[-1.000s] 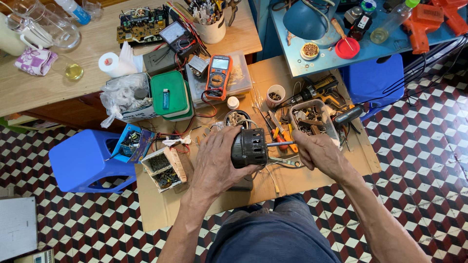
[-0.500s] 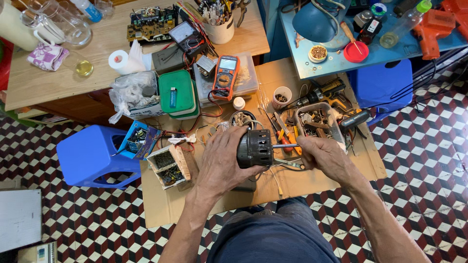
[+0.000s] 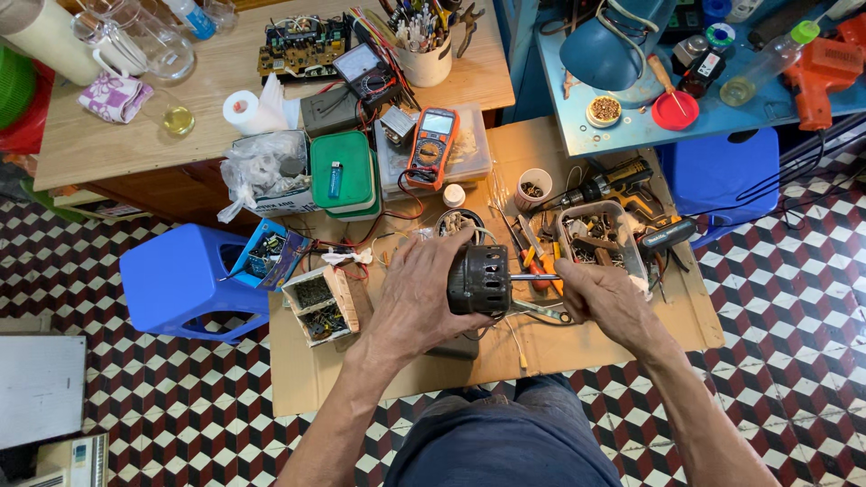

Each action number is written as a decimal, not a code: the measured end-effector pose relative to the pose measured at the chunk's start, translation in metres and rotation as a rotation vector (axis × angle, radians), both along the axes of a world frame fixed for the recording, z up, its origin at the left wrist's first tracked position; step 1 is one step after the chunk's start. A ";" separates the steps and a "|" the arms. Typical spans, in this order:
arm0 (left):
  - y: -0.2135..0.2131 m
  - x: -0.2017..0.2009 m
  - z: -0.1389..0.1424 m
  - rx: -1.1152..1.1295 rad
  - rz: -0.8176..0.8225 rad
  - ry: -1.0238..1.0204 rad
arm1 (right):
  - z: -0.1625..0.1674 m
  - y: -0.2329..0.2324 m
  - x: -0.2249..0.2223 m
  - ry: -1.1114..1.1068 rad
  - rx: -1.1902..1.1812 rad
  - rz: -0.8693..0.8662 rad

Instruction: The person disassembles a small electric motor, removes the rotor, and uses a multimeter to test the electrical connections. They then reassemble the motor and secure it with a screwdriver.

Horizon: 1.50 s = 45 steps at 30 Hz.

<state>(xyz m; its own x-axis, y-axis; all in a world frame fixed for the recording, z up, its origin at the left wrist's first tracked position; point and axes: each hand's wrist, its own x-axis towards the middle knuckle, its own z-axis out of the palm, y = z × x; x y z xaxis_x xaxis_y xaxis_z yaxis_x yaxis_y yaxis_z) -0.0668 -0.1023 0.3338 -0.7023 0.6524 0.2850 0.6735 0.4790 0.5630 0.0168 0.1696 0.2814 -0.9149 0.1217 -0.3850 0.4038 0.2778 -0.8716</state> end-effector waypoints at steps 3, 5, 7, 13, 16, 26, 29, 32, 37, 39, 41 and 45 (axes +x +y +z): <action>-0.004 -0.005 0.007 -0.063 -0.022 -0.060 | -0.009 0.000 0.006 -0.018 0.049 0.036; -0.005 -0.007 0.010 -0.080 -0.033 -0.116 | -0.017 0.005 0.011 0.035 -0.076 -0.079; -0.007 -0.009 0.012 -0.067 -0.049 -0.169 | -0.032 0.012 0.016 0.096 -0.201 -0.246; -0.007 -0.017 0.013 -0.167 -0.027 -0.271 | -0.112 0.008 0.037 0.034 0.014 -0.251; -0.005 -0.019 0.014 -0.177 -0.073 -0.272 | -0.156 -0.047 0.047 0.119 0.256 0.286; -0.002 0.005 -0.002 -0.150 -0.088 -0.188 | -0.212 -0.154 0.035 0.575 0.293 0.330; -0.005 0.014 -0.009 -0.130 -0.032 -0.173 | -0.223 -0.167 0.025 0.546 0.321 0.319; -0.010 0.018 -0.008 -0.105 0.038 -0.164 | -0.226 -0.177 0.021 0.551 0.334 0.295; -0.017 0.026 0.006 -0.067 0.242 -0.192 | -0.204 -0.175 0.045 0.463 0.422 0.340; -0.024 0.026 0.012 0.003 0.342 -0.339 | -0.187 -0.165 0.060 0.278 0.528 0.460; -0.034 0.024 0.015 0.086 0.460 -0.477 | -0.165 -0.150 0.072 0.546 0.596 0.397; -0.052 0.012 0.009 0.313 0.673 -0.715 | -0.120 -0.119 0.091 0.727 0.636 0.253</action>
